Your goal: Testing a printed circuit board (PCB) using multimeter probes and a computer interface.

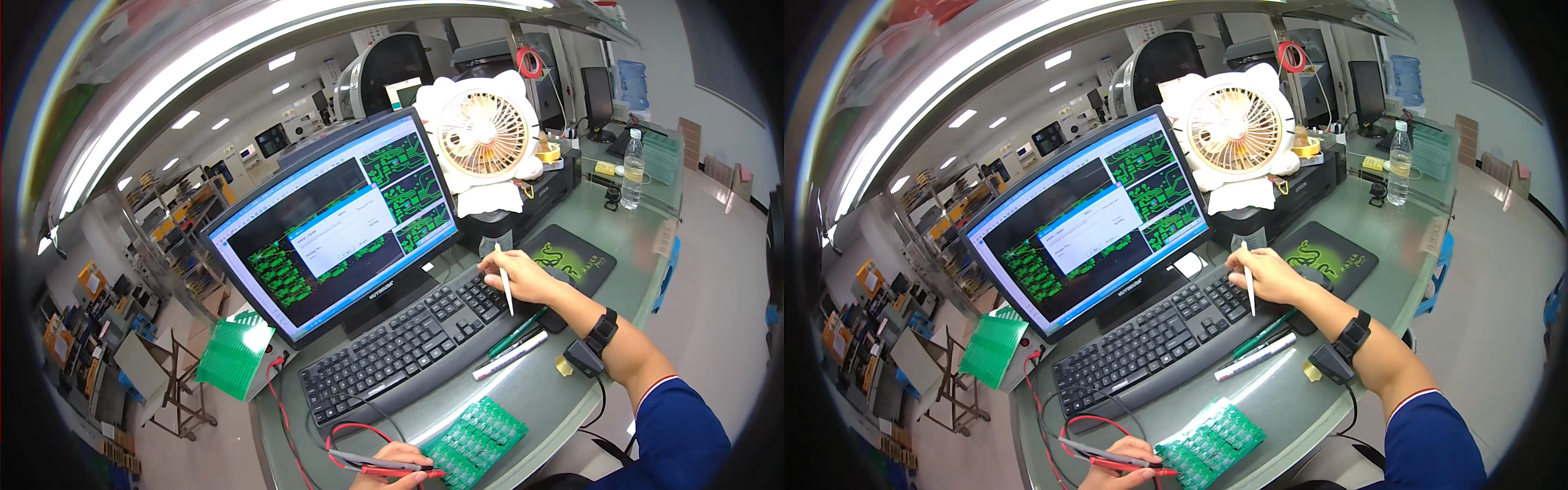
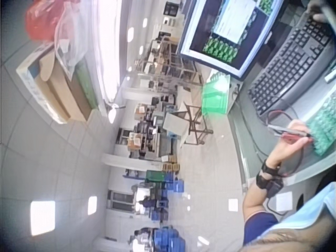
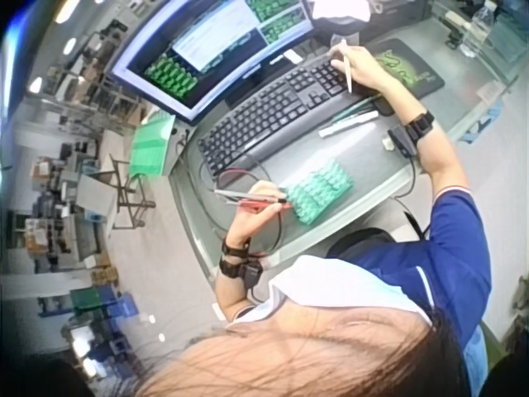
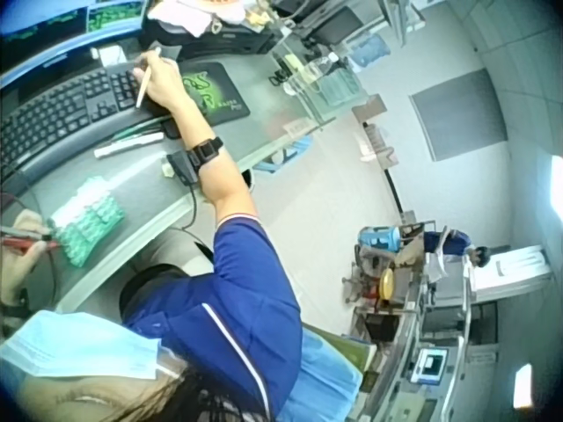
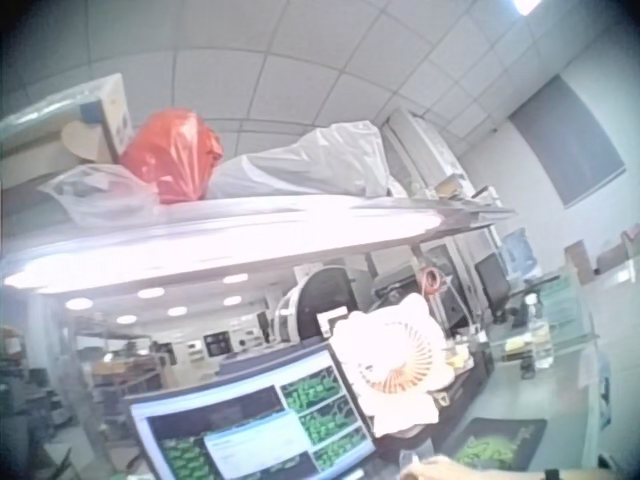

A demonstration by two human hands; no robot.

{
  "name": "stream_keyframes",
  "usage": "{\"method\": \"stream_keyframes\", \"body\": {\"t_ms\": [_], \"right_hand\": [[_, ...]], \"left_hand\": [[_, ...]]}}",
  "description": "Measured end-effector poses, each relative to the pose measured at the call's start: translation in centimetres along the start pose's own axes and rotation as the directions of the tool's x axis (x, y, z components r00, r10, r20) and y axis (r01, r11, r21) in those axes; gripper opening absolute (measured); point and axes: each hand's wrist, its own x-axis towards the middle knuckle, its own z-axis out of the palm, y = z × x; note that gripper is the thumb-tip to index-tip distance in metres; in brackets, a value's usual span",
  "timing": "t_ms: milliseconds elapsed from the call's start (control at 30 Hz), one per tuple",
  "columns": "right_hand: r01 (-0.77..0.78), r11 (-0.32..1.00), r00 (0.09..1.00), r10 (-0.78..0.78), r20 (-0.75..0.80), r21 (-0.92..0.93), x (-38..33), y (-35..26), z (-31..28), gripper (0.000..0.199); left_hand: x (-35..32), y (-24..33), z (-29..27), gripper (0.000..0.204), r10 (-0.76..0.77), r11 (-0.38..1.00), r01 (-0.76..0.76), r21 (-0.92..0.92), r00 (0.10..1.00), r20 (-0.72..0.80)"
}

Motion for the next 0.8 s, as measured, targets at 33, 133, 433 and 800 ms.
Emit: {"method": "stream_keyframes", "body": {"t_ms": [33,133,433,800], "right_hand": [[-0.109,0.993,0.994,0.108,0.021,0.038,-0.1,-0.3,-0.7,0.021],[-0.107,0.993,0.994,0.108,-0.01,0.049,0.0,-0.3,-1.1,0.015],[0.127,0.991,0.991,-0.125,0.053,-0.038,-0.7,-0.2,-0.6,0.016],[0.156,0.988,0.981,-0.154,0.117,-0.013,0.0,-1.4,1.4,0.017]], "left_hand": [[0.0,-0.2,0.0,0.013,-0.002,1.0,0.002,-0.006,1.0,0.01],[-0.4,-1.4,-0.4,0.016,0.043,0.999,-0.043,-0.012,0.998,0.035],[-0.5,-1.9,-0.7,0.018,-0.024,0.995,0.029,-0.094,0.998,0.051],[-0.5,-1.9,-0.5,0.02,0.008,0.995,-0.003,-0.097,0.999,0.048]]}}
